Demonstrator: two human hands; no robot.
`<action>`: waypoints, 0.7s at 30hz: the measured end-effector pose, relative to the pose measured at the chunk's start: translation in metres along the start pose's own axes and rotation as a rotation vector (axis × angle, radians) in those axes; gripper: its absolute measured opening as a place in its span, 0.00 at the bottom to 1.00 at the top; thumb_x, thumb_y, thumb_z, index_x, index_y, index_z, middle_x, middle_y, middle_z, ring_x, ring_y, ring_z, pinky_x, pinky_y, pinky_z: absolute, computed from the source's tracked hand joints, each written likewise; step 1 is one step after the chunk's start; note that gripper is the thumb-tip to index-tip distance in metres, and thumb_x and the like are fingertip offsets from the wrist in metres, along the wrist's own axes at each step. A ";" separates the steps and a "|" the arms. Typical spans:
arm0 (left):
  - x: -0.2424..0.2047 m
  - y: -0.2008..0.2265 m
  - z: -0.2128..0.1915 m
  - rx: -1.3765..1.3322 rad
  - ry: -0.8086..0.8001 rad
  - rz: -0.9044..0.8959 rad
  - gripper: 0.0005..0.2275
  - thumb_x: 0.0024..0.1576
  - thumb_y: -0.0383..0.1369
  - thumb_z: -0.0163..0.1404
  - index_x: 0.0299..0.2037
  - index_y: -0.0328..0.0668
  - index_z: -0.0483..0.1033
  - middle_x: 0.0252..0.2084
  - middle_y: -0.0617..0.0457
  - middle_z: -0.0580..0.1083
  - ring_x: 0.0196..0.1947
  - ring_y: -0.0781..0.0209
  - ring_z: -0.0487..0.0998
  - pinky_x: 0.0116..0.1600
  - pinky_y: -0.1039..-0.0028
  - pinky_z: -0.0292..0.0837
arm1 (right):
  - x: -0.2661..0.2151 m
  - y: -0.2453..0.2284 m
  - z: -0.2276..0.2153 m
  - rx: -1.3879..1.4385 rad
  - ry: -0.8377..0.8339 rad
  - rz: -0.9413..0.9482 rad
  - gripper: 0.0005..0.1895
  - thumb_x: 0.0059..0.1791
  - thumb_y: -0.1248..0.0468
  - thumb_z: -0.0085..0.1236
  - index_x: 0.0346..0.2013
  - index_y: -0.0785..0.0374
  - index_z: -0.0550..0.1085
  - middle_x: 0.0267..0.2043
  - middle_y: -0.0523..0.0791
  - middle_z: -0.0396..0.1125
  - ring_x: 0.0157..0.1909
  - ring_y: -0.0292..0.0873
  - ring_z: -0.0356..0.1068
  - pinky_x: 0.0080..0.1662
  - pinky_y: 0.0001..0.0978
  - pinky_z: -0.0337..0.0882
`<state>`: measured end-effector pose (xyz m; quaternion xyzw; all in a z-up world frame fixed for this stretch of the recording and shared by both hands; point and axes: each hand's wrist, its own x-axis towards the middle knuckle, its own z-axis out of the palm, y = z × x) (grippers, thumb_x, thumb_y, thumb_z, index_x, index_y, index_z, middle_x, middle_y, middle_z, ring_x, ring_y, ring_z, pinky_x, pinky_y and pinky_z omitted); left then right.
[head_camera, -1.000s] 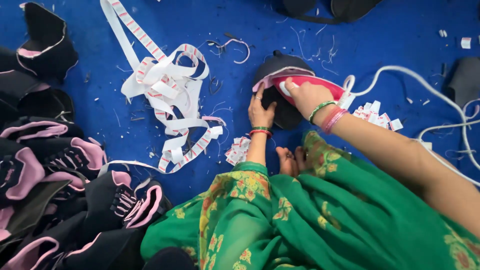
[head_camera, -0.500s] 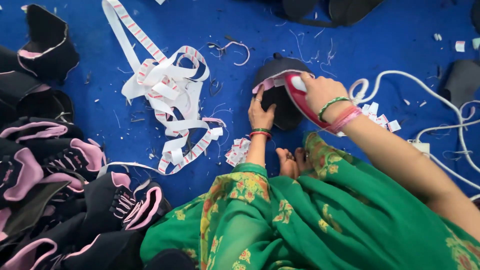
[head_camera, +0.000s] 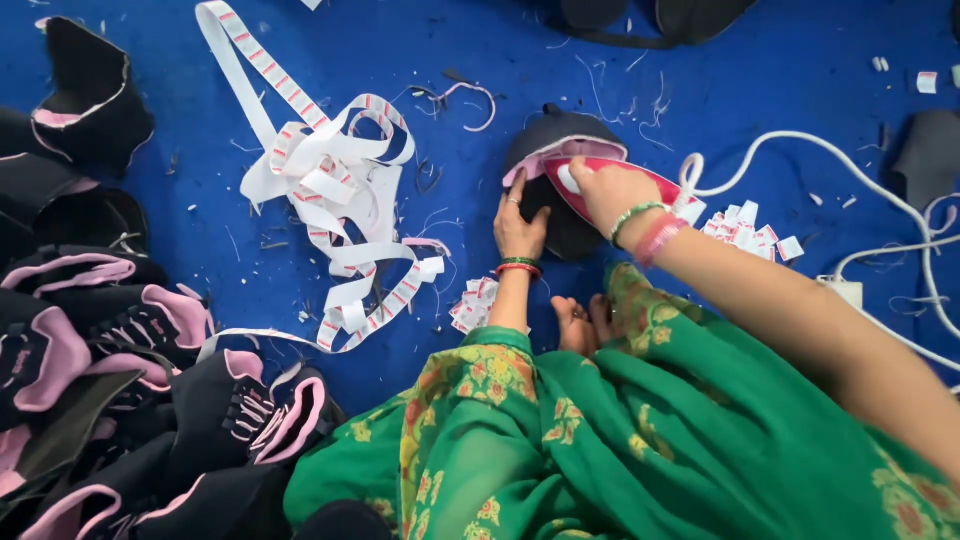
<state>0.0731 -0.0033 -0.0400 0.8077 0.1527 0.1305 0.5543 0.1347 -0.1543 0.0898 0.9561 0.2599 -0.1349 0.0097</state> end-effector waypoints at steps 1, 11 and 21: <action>-0.003 -0.004 0.003 -0.001 0.003 0.002 0.35 0.46 0.28 0.62 0.68 0.58 0.67 0.57 0.38 0.74 0.57 0.38 0.76 0.60 0.59 0.73 | 0.003 0.001 0.002 -0.001 0.003 -0.001 0.24 0.52 0.66 0.45 0.64 0.57 0.65 0.33 0.56 0.74 0.36 0.59 0.76 0.36 0.52 0.75; 0.000 0.015 0.012 0.221 -0.024 0.080 0.35 0.49 0.26 0.57 0.70 0.62 0.64 0.63 0.32 0.67 0.57 0.32 0.73 0.58 0.55 0.73 | -0.002 0.018 -0.010 0.026 0.096 0.111 0.18 0.53 0.66 0.43 0.58 0.62 0.66 0.40 0.58 0.74 0.40 0.62 0.76 0.40 0.54 0.76; 0.006 0.026 0.041 0.730 -0.132 -0.010 0.29 0.54 0.35 0.51 0.69 0.71 0.63 0.69 0.29 0.57 0.56 0.29 0.72 0.48 0.50 0.77 | 0.029 0.021 0.009 0.103 0.170 0.185 0.21 0.53 0.62 0.44 0.60 0.62 0.65 0.38 0.57 0.74 0.37 0.59 0.77 0.36 0.52 0.76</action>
